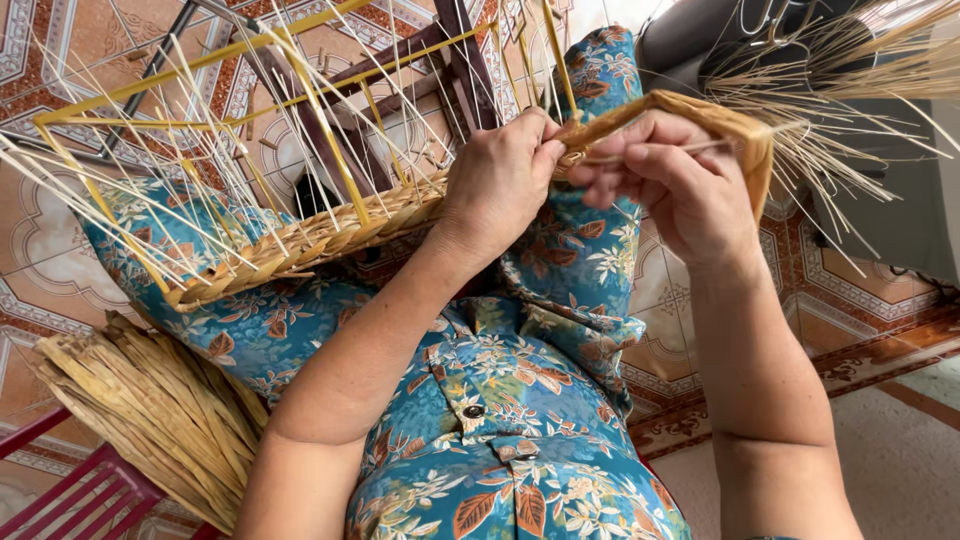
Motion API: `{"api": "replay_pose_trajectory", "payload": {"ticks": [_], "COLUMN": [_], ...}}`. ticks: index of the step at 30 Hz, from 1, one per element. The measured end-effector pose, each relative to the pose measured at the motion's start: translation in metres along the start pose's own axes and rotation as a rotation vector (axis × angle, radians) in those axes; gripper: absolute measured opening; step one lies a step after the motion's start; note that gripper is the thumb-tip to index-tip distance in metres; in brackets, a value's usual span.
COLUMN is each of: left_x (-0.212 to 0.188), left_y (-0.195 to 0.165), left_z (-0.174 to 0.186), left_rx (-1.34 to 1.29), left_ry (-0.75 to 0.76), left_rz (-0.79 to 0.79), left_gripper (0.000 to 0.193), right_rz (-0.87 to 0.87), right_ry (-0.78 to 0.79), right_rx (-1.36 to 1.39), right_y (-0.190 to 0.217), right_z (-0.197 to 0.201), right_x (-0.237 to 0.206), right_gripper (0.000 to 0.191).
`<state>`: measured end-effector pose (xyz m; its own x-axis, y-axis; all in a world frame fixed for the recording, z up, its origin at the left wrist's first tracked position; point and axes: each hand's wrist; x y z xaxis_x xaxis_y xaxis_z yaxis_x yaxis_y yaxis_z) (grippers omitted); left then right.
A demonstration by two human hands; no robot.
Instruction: The person weaves a basket by hand, threading dried plant strips through a yellow metal frame. They repeatedly pull and tuck the strips to form a tight woven pattern on the basket base.
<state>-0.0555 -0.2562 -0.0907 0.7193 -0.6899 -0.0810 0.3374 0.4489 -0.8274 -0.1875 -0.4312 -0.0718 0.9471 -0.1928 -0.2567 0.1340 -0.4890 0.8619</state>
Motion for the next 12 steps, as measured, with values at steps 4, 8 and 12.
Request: {"api": "replay_pose_trajectory", "payload": {"ticks": [4,8,12], "left_x": [0.000,-0.004,-0.001], "left_y": [-0.008,-0.003,0.033], "left_z": [0.002,-0.006,0.000], "left_rx": [0.054,0.040,0.046], "left_ry": [-0.032,-0.104,-0.098], "left_rz": [-0.034,-0.093,-0.107], "left_gripper": [0.010,0.009,0.011], "right_rz": [0.321,0.352,0.586], "right_ry": [0.003,-0.180,-0.331], "right_rx": [-0.226,0.166,-0.176], "right_y": [0.014,0.022,0.028], "right_z": [-0.002,-0.002,-0.007], "right_x": [0.019,0.024,0.012], "right_gripper": [0.014,0.032,0.041]}}
Point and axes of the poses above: each hand's wrist, its own x-axis towards the middle knuckle, its own z-axis out of the back of the hand, y = z × x, and after that the axes turned 1 degree about z, right-handed
